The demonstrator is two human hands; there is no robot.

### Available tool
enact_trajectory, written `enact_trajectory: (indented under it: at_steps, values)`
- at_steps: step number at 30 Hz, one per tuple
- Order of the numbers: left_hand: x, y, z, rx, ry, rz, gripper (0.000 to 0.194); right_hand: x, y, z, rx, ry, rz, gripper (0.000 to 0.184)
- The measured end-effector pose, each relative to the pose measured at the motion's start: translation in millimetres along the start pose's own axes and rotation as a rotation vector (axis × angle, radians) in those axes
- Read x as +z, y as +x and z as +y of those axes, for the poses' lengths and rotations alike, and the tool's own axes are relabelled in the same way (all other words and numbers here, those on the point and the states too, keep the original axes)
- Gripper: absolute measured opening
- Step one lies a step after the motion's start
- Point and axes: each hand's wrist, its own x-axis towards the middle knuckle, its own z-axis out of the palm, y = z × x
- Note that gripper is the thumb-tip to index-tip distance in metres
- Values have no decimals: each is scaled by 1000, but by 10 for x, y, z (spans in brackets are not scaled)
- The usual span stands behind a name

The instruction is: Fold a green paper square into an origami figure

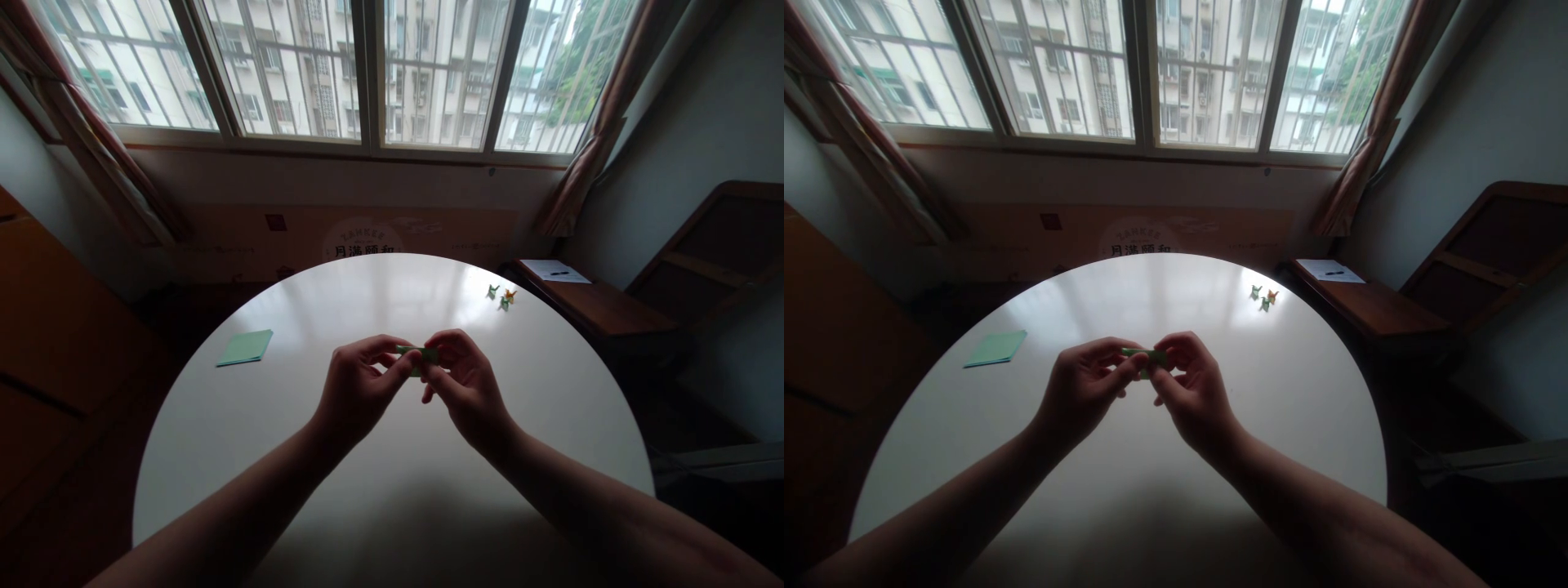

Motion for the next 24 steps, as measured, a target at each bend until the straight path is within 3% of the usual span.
enact_trajectory:
  at_steps: [6, 12, 21, 24]
  values:
    - [-12, 45, -27, -125, -178, 25, 23, -2, -3, -13, 17, 0, 6, 17]
    - [-24, 68, -74, -148, -225, 75, 25, 0, 7, -29, 33, 27, 13, 17]
    - [-140, 107, -23, 34, -107, 168, 23, -21, 39, -34, 115, 74, 92, 19]
    - [-192, 121, -15, 101, -65, 31, 22, -20, 45, -39, 116, 88, 93, 19]
